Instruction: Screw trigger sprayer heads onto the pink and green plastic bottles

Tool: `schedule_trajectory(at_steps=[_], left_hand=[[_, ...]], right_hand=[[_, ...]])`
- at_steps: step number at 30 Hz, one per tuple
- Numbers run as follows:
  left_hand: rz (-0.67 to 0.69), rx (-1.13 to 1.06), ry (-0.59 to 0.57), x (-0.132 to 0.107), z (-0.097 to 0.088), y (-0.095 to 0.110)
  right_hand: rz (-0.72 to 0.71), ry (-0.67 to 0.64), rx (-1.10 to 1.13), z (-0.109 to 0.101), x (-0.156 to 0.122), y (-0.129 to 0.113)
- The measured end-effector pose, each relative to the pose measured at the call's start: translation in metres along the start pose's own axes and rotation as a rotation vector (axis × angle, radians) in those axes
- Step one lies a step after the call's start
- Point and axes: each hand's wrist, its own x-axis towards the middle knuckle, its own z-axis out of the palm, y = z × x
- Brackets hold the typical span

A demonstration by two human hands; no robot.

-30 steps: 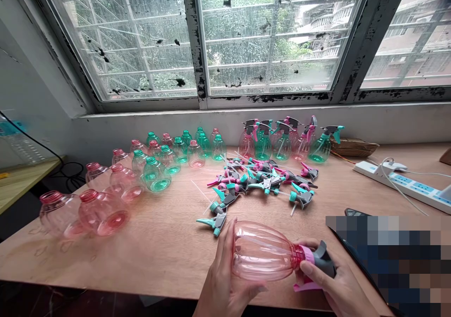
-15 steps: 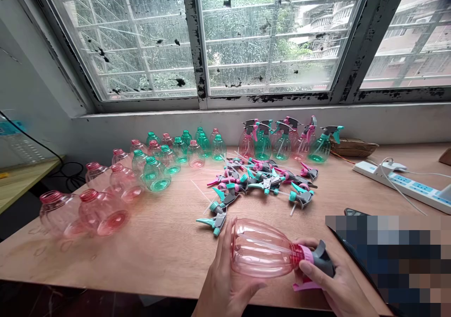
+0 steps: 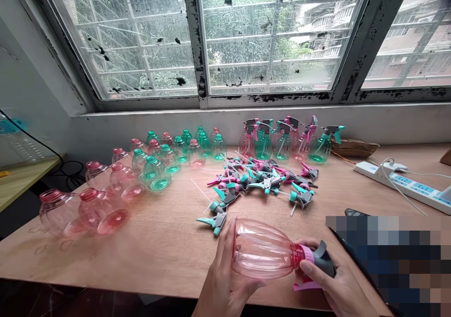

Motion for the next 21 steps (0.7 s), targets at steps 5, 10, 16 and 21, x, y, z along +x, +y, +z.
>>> schedule_trajectory(at_steps=[5,10,16,21], left_hand=[[0.019,0.011,0.021,-0.0002,0.0027,-0.0014],[0.001,0.041,0.045,-0.0013,0.0039,-0.0040],[0.001,0.019,0.009,-0.0012,0.0016,-0.0031],[0.001,0.028,0.005,-0.0003,0.0013,-0.0022]], right_hand=[[0.001,-0.001,0.028,0.0010,0.0001,0.0014],[-0.005,0.001,0.023,0.0011,0.0005,0.0014],[0.007,-0.012,0.023,-0.0004,0.0006,0.0008],[-0.006,-0.009,0.002,-0.0012,0.0006,0.0017]])
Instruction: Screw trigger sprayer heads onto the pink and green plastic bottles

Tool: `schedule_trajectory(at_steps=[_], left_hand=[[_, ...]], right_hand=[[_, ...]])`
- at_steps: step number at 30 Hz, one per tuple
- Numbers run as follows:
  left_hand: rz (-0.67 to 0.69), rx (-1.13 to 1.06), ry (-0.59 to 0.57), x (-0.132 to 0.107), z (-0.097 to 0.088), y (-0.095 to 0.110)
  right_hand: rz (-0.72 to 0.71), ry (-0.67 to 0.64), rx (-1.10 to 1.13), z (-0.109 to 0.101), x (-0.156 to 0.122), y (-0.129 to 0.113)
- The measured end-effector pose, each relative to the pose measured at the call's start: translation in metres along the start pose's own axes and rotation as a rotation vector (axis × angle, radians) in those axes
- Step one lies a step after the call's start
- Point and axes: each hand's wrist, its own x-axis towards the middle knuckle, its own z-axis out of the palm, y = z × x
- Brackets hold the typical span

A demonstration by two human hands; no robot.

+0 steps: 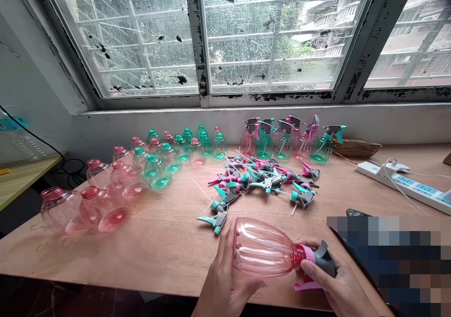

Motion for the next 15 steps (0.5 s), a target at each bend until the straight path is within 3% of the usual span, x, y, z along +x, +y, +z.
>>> schedule_trajectory(at_steps=[15], left_hand=[[0.010,0.004,-0.008,0.0003,-0.0007,0.0018]], right_hand=[[0.031,0.002,0.051,0.0035,-0.0019,-0.0042]])
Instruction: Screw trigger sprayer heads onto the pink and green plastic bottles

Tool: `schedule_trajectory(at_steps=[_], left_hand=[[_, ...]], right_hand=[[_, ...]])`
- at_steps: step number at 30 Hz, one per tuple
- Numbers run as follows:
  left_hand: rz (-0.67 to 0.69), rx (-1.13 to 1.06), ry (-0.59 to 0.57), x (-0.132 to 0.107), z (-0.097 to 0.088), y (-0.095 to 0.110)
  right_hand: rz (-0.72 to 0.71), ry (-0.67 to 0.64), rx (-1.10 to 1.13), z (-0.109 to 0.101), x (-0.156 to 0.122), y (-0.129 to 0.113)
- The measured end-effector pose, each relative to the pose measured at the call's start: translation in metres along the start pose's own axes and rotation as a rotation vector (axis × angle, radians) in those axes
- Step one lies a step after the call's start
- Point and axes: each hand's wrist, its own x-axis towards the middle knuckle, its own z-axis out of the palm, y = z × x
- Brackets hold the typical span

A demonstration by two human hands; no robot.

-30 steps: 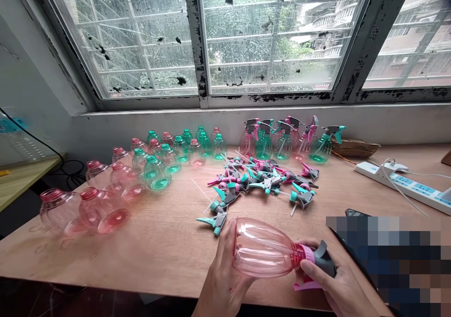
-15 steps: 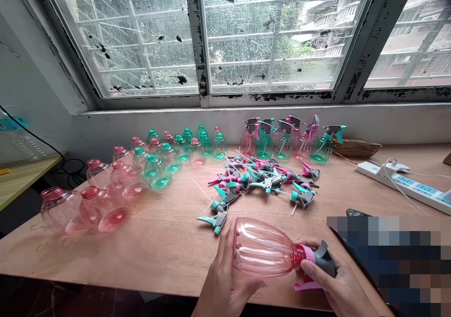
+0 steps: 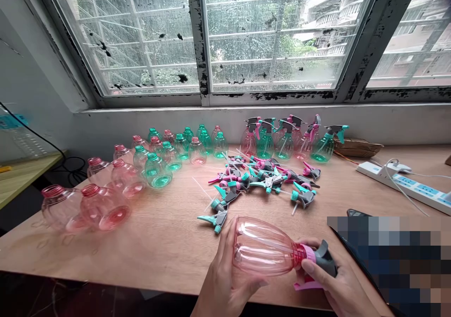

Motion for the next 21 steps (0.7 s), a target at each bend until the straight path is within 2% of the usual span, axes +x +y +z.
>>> schedule_trajectory(at_steps=[21], left_hand=[[-0.023,-0.009,-0.005,0.0002,-0.0005,0.0010]], right_hand=[[0.033,-0.010,0.009,-0.0002,-0.0003,-0.0009]])
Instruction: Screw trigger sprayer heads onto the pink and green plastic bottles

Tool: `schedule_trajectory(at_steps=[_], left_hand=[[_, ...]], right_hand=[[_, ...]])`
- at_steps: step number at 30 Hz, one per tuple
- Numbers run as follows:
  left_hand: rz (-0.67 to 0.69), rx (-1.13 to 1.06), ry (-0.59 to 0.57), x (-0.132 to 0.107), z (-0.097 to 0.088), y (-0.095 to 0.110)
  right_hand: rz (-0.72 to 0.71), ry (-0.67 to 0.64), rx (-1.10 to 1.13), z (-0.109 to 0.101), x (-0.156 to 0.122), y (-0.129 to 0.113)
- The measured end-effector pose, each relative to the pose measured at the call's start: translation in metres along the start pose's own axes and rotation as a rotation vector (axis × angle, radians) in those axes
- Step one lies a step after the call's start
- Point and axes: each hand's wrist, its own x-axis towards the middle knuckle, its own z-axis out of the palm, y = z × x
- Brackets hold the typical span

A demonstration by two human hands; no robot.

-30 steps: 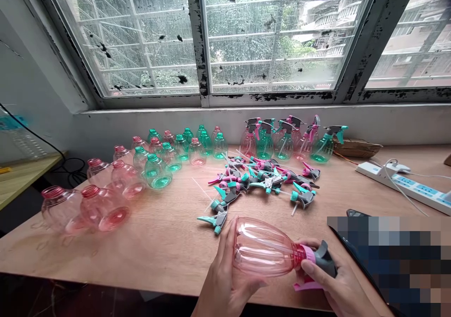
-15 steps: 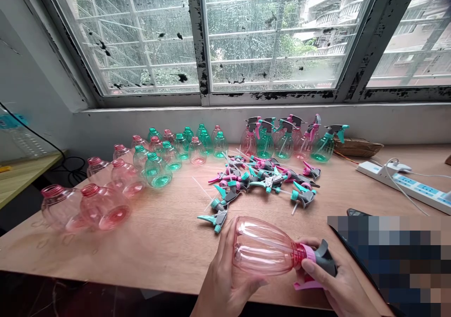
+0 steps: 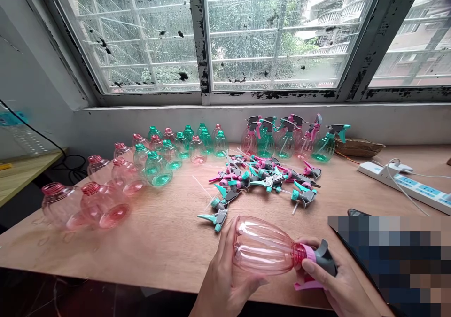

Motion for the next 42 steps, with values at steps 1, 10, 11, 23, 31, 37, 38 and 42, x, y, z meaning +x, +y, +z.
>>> schedule_trajectory(at_steps=[1,10,11,23,31,37,38,42], left_hand=[[-0.004,0.000,-0.001,0.0000,0.0001,0.0000],[-0.008,-0.014,0.008,0.0013,0.0013,0.0000],[-0.008,-0.015,0.010,0.0014,0.0015,-0.0003],[0.020,0.014,-0.023,0.0015,0.0002,-0.0048],[-0.005,-0.014,-0.011,0.0020,-0.0010,0.0031],[-0.007,0.014,-0.001,0.0010,-0.0005,0.0026],[-0.005,0.015,0.001,0.0010,-0.0004,0.0025],[0.011,0.011,0.007,0.0009,-0.0002,0.0035]], right_hand=[[0.000,0.001,0.001,0.0003,0.0000,-0.0002],[-0.011,0.015,-0.008,0.0001,-0.0009,-0.0014],[-0.009,0.016,-0.013,0.0002,-0.0008,-0.0017],[0.004,0.008,0.006,0.0018,-0.0012,-0.0029],[0.002,-0.037,-0.035,-0.0029,0.0001,-0.0017],[-0.008,0.008,-0.012,0.0017,-0.0023,-0.0040],[-0.007,0.010,-0.006,0.0020,-0.0023,-0.0042],[0.006,0.014,0.010,0.0023,-0.0021,-0.0043]])
